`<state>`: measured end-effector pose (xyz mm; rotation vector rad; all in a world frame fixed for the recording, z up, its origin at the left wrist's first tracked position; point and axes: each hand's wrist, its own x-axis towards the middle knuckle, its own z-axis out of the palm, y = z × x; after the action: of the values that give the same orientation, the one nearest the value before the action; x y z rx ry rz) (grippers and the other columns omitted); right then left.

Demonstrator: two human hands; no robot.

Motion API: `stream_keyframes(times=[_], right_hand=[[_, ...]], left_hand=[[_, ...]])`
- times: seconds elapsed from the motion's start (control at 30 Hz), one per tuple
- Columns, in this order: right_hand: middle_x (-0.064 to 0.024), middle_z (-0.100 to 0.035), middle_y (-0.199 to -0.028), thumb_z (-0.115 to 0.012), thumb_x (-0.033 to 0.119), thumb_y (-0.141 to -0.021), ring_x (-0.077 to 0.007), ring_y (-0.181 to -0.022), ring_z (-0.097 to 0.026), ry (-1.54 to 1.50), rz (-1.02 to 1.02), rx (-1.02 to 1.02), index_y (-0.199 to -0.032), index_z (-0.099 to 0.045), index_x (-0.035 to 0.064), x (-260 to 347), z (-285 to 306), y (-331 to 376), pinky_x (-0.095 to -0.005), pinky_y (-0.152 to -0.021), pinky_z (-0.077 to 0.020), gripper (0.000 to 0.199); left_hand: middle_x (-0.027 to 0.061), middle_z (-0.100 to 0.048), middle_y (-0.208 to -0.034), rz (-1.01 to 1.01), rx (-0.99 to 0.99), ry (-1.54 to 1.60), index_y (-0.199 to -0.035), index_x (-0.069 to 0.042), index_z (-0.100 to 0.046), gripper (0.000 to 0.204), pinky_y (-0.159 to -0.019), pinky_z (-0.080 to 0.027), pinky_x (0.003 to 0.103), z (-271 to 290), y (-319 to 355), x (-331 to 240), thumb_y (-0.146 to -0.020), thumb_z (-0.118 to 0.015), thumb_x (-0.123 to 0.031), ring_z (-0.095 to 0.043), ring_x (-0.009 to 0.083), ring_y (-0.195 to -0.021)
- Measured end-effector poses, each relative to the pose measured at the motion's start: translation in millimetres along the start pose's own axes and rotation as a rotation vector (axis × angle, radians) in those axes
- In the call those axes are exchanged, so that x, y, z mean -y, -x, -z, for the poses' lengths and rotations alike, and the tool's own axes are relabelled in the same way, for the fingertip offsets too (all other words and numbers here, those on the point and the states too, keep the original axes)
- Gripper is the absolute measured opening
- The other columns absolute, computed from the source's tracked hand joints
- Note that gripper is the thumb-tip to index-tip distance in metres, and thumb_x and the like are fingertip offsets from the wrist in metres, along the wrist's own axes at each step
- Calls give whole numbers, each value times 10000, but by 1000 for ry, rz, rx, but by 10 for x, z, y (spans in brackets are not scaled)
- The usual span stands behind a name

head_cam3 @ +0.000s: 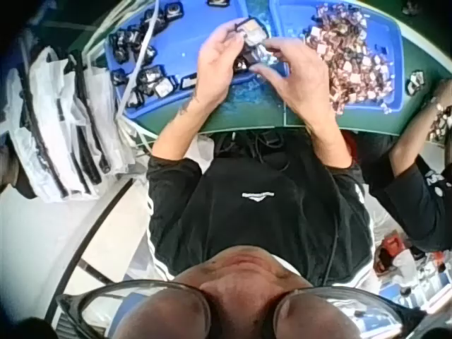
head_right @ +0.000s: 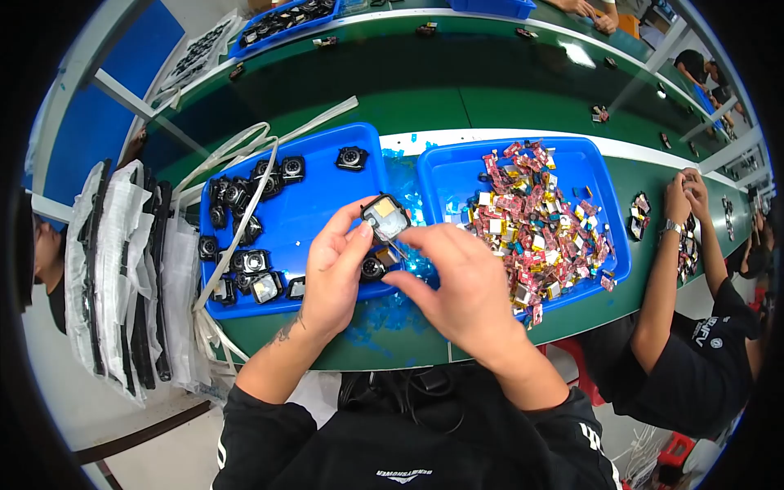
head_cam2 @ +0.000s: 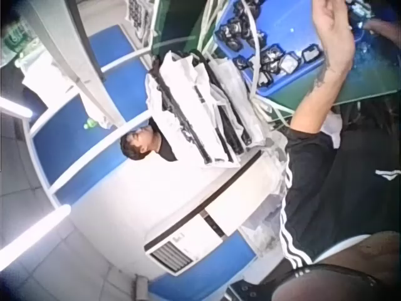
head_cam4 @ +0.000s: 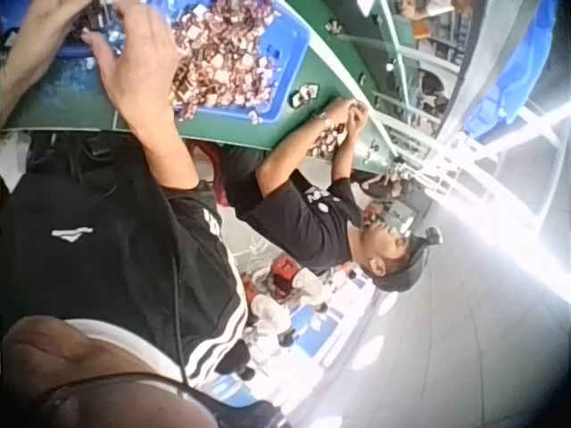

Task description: The worker is assembling small electronic components, possibly smartwatches or portable modules, on a production assembly line.

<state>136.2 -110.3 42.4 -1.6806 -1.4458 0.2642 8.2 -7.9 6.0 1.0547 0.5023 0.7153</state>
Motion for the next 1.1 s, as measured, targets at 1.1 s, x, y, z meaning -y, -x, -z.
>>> stream_keyframes(times=[1.1], right_hand=[[3,-607,-838,-679,48,-884,-39,-745,-571,-1085,-439,91,-904,-586,20,-195,11,4,-187,-650,-481,99]], left_hand=[[21,-690,-862,-19,249,-264,-918,11,-692,105,-641,-460,200,138,31,-81,-880,-696,-87,-565,34,-735]])
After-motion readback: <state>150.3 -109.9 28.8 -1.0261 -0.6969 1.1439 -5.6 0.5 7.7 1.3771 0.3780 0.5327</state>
